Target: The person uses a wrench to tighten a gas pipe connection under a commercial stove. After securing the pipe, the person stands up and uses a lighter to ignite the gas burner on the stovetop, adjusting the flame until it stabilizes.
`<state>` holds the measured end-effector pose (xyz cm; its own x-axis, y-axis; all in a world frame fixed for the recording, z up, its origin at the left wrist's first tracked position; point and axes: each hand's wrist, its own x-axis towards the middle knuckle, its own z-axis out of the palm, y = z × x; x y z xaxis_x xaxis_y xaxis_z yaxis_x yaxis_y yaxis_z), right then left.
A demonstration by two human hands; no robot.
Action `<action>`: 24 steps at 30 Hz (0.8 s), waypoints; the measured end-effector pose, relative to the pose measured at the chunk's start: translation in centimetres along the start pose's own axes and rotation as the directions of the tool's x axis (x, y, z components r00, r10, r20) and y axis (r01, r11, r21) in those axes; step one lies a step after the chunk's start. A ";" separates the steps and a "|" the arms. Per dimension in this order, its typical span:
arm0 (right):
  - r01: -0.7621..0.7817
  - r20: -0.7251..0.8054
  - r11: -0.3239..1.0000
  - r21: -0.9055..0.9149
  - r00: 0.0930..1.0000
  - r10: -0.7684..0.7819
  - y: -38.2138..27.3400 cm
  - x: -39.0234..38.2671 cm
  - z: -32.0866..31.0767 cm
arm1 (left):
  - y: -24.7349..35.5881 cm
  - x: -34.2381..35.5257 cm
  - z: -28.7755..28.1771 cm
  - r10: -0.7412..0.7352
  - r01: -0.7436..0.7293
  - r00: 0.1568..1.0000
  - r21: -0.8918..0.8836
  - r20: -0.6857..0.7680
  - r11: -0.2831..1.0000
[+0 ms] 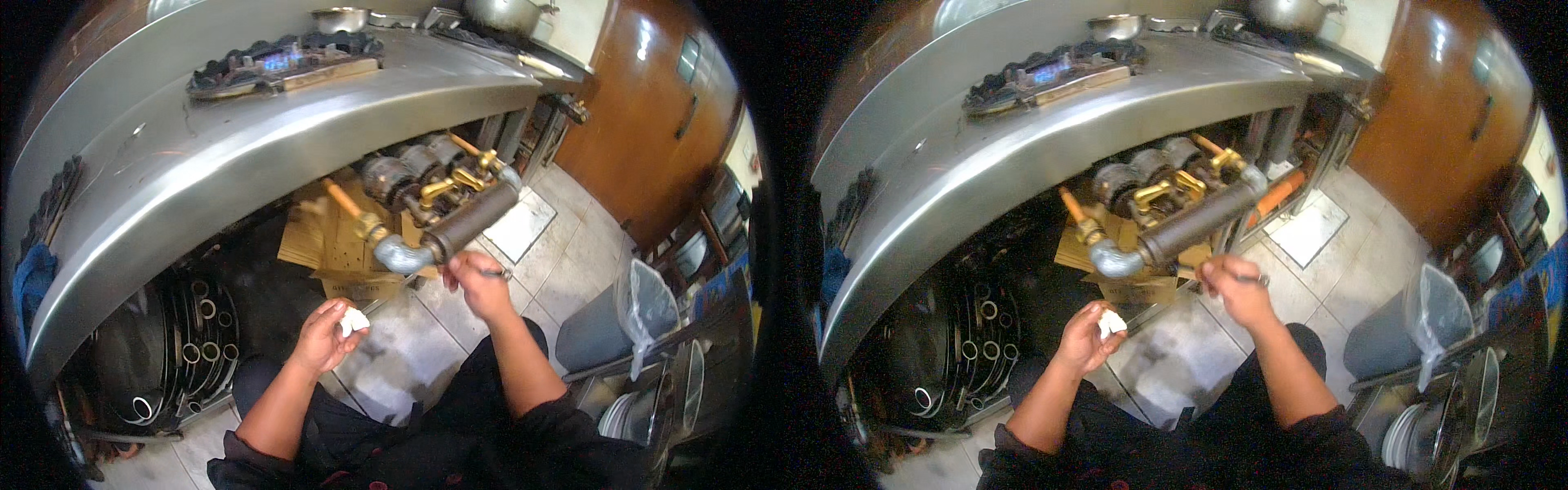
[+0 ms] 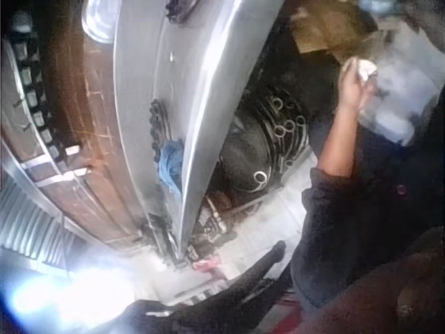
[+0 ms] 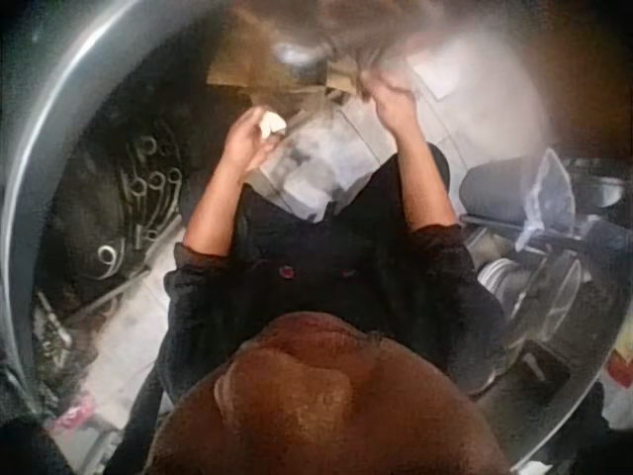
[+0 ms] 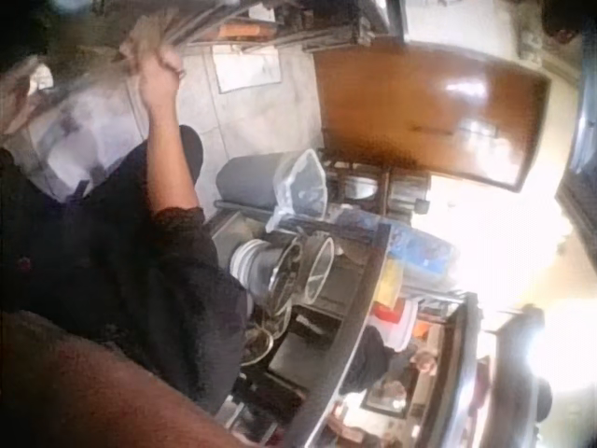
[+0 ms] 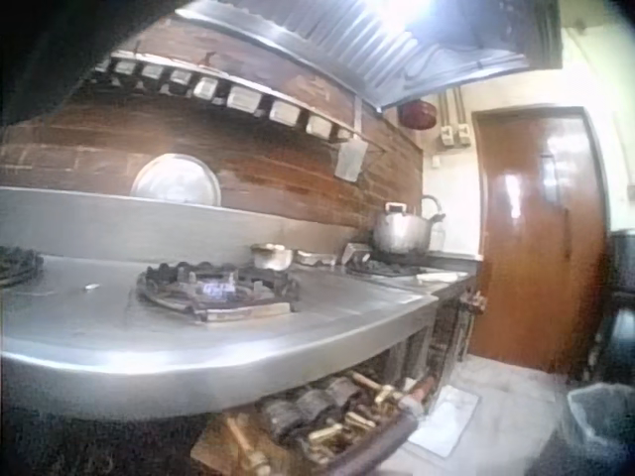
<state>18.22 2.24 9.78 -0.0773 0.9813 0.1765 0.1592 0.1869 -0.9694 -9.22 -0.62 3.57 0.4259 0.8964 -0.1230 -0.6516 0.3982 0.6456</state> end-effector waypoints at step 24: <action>0.824 -0.683 0.545 0.154 0.487 -0.544 -1.3 2.3 1.3 | 2.9 -2.3 -8.1 0.319 0.367 0.814 0.856 -0.485 0.364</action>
<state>16.53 4.17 11.18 0.5478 0.4086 0.7300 -0.1281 0.9033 -0.4095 -17.19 0.05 -0.32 -0.1654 0.9513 -0.2600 0.4564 0.3075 0.8349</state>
